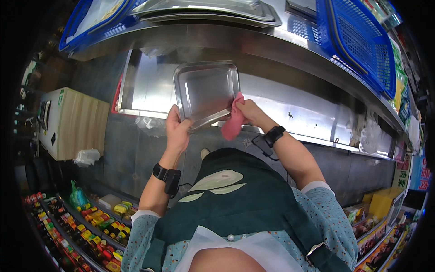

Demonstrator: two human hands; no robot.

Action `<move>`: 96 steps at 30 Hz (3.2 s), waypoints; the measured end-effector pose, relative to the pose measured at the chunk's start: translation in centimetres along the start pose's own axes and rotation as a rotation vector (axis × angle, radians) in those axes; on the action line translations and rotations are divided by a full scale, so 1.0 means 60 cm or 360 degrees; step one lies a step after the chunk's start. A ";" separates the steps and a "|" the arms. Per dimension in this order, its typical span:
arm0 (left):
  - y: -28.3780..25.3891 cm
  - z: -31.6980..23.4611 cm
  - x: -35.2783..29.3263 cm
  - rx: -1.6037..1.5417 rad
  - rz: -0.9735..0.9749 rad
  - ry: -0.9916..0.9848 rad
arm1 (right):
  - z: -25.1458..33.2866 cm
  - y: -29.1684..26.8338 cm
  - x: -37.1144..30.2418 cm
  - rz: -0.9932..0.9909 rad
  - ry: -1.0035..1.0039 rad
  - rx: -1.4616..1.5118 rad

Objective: Clean the stainless steel counter and metal trays using a rag.

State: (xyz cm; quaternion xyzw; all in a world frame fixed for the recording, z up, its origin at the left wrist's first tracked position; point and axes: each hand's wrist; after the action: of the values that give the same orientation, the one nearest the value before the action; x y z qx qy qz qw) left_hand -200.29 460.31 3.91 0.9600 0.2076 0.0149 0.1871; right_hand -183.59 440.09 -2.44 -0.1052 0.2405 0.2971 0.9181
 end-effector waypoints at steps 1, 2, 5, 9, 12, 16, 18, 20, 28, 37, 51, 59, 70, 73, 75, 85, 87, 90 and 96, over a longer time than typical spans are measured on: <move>0.003 -0.007 -0.005 -0.0058 -0.0095 -0.0033 | 0.012 -0.008 -0.001 0.0036 0.0032 -0.0043; 0.004 -0.014 -0.006 -0.0113 -0.0177 -0.0062 | 0.019 -0.022 0.001 0.0054 0.0067 -0.0066; -0.004 -0.018 -0.002 -0.0203 -0.0197 0.0025 | 0.014 -0.020 0.016 -0.0477 -0.0424 -0.0661; -0.026 -0.009 -0.012 -0.0187 -0.0184 0.0061 | 0.118 0.104 -0.052 -0.0297 -0.1688 -0.0868; -0.019 -0.025 -0.022 -0.0202 -0.0198 0.0034 | 0.131 0.184 -0.063 0.0025 -0.1855 -0.1032; -0.048 -0.049 -0.028 -0.0220 -0.0200 0.0019 | 0.059 0.132 0.093 -0.0437 -0.1774 -0.1589; -0.078 -0.046 -0.032 -0.0127 -0.0048 0.0044 | 0.093 0.134 0.073 -0.0450 -0.1331 -0.1758; -0.083 -0.052 -0.024 -0.0127 -0.0124 -0.0029 | 0.083 0.178 0.067 -0.0339 -0.1500 -0.1755; -0.155 -0.047 -0.008 -0.0122 -0.0103 -0.0094 | 0.104 0.217 0.100 -0.0236 -0.1157 -0.1464; -0.181 -0.069 0.013 -0.0160 -0.0076 -0.0088 | 0.122 0.254 0.108 -0.0293 -0.0930 -0.1202; -0.155 -0.068 0.012 0.0002 -0.0041 -0.0177 | 0.126 0.279 0.155 -0.0523 -0.1560 -0.1178; -0.115 -0.063 0.024 -0.0168 -0.0149 -0.0107 | 0.193 0.293 0.100 -0.0067 -0.1727 -0.1033; -0.088 -0.033 0.019 -0.0026 -0.0396 -0.0131 | 0.159 0.277 0.074 0.0129 -0.2122 -0.1178; -0.083 -0.044 0.013 -0.0152 -0.0379 -0.0187 | 0.165 0.267 0.067 0.0311 -0.2119 -0.1226; -0.081 -0.037 0.017 -0.0149 -0.0302 -0.0180 | 0.175 0.261 0.084 0.0176 -0.1924 -0.1138; -0.112 -0.072 0.022 -0.0018 -0.0394 -0.0063 | 0.131 0.220 0.013 0.0829 -0.2100 -0.1164; -0.118 -0.082 0.029 0.0027 -0.0397 -0.0053 | 0.103 0.172 0.063 0.0714 -0.2111 -0.1202; -0.133 -0.101 0.039 -0.0078 -0.0420 -0.0055 | 0.114 0.073 0.116 0.0147 -0.1976 -0.1795; -0.168 -0.115 0.063 -0.0106 -0.0317 0.0009 | 0.187 0.221 0.034 0.0408 -0.1981 -0.1250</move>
State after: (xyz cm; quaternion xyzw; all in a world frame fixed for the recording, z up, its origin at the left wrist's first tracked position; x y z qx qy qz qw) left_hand -201.54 472.76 6.44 0.9279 0.3018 0.0056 0.2188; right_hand -185.81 455.52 5.51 -0.2089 -0.4371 0.4705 0.7376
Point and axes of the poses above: each hand's wrist, its own x-axis towards the middle knuckle, its own y-axis out of the palm, z = x × y, and after that the axes turned 5 degrees about -y, right-handed
